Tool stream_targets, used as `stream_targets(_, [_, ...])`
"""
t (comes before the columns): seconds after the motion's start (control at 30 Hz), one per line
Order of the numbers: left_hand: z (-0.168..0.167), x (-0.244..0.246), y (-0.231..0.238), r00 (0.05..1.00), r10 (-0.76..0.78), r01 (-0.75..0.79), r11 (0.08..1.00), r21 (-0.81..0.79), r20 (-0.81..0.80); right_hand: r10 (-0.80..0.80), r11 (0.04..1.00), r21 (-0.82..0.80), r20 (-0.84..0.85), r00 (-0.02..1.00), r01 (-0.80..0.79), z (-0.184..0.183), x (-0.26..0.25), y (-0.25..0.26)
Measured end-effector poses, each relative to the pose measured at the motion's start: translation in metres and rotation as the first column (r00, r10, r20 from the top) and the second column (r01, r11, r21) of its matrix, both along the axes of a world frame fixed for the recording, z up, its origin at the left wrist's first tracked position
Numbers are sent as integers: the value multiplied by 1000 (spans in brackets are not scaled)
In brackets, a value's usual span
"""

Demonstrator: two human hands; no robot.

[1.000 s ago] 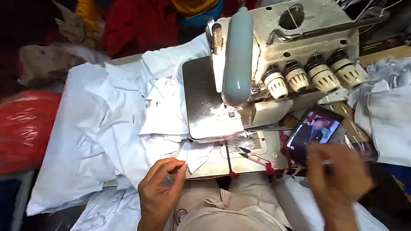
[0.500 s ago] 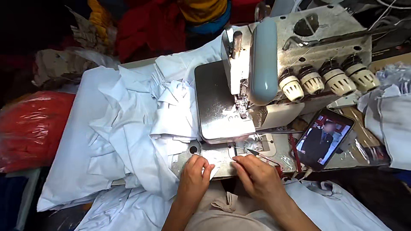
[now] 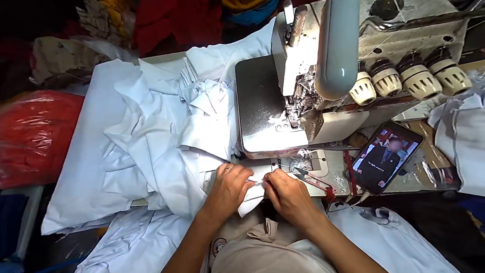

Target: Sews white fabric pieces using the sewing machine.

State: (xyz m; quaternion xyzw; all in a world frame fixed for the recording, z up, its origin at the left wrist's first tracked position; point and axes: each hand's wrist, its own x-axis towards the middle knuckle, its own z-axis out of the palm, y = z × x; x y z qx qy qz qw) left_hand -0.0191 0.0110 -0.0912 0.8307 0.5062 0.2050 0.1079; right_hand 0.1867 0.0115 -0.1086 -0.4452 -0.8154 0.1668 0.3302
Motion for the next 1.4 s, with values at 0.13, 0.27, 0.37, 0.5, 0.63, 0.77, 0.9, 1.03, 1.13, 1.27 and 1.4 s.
stream_targets(0.13, [26,3,-7,987,-43,51,998,-45,156,93,970,-174,-382,919,-170,13,18,-3])
stream_targets(0.27, [47,17,-14,994,-27,27,1000,1,111,2,804,-499,-541,841,-323,25,22,0])
stream_targets(0.37, [50,18,-14,995,-25,24,1000,14,92,-20,776,-547,-518,855,-314,30,20,3])
stream_targets(0.5, [63,16,-14,973,-91,102,994,-44,214,80,808,-464,-525,847,-364,34,28,1])
stream_targets(0.63, [65,21,-12,899,-120,198,969,-146,421,213,906,-230,-478,852,-356,38,33,1])
stream_targets(0.77, [58,24,-15,832,-6,200,935,-291,554,260,935,-117,-418,870,-336,40,35,2])
stream_targets(0.9, [46,23,-14,825,145,159,867,-472,545,149,958,-180,-359,921,-225,32,43,3])
stream_targets(1.03, [41,17,-13,918,131,110,823,-557,375,-116,992,-43,131,985,123,24,75,5])
stream_targets(1.13, [48,20,-9,931,118,114,806,-581,346,-216,974,-9,287,933,228,10,91,2])
stream_targets(1.27, [53,30,-2,906,129,155,786,-599,403,-180,983,26,247,952,179,3,94,-1])
stream_targets(1.4, [52,33,4,874,181,205,704,-680,451,-183,983,17,161,970,182,0,98,-1])
